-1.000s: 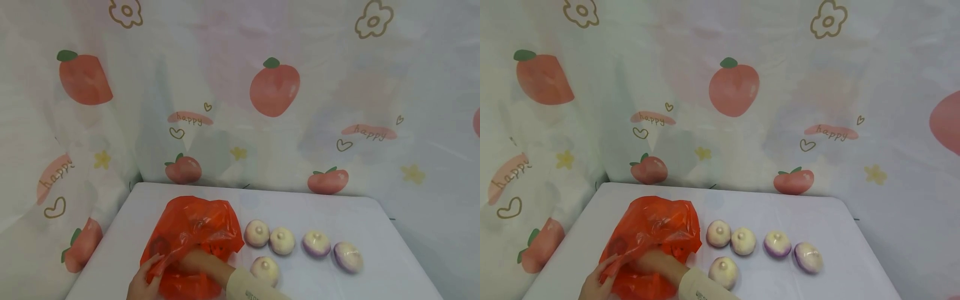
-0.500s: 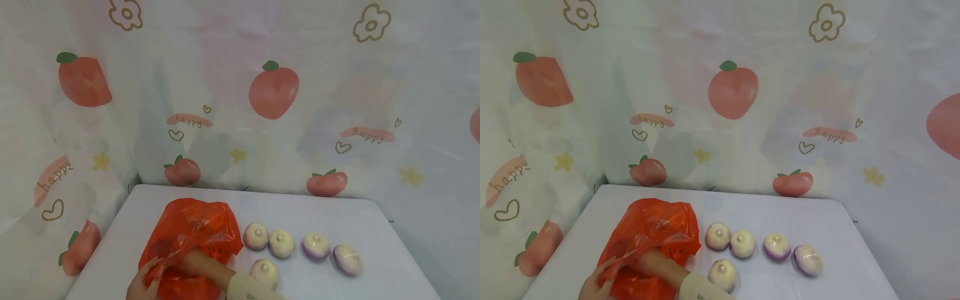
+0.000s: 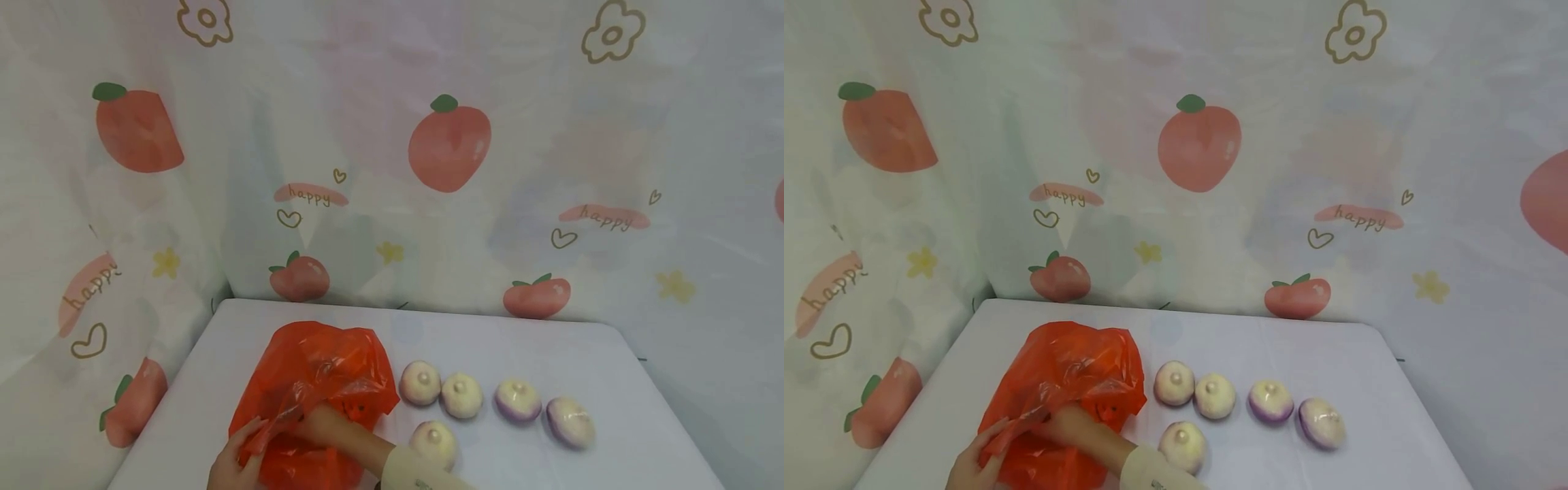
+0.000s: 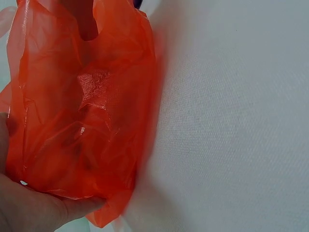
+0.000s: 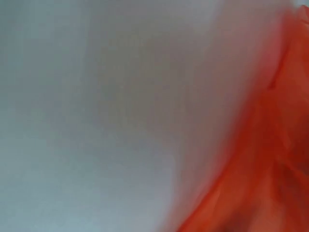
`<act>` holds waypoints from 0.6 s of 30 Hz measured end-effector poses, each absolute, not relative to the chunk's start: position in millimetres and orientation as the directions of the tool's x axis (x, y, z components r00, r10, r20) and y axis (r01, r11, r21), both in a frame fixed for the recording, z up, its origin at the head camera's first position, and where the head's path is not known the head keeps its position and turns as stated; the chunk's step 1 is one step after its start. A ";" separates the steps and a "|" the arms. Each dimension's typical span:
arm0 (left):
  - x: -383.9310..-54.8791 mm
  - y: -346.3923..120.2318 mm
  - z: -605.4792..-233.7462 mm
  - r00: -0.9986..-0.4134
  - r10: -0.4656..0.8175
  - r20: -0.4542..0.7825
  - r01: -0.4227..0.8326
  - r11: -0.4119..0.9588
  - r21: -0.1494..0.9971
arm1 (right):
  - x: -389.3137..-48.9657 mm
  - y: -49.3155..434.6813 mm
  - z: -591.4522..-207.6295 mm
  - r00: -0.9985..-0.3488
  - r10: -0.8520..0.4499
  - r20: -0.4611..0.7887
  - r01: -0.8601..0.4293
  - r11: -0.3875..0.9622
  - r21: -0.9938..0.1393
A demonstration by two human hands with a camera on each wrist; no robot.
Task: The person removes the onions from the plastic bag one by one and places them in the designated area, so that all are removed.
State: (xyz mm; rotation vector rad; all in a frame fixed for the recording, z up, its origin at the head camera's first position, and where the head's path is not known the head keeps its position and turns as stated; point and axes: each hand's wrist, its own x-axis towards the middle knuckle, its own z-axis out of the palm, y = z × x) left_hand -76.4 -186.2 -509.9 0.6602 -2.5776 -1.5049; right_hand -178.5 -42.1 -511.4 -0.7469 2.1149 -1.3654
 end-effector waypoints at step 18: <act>-75.6 -178.1 -504.7 -0.874 -0.413 -0.256 -0.416 0.363 0.834 | -176.6 0.7 -494.2 -0.773 -0.624 -0.116 -0.074 0.270 -0.960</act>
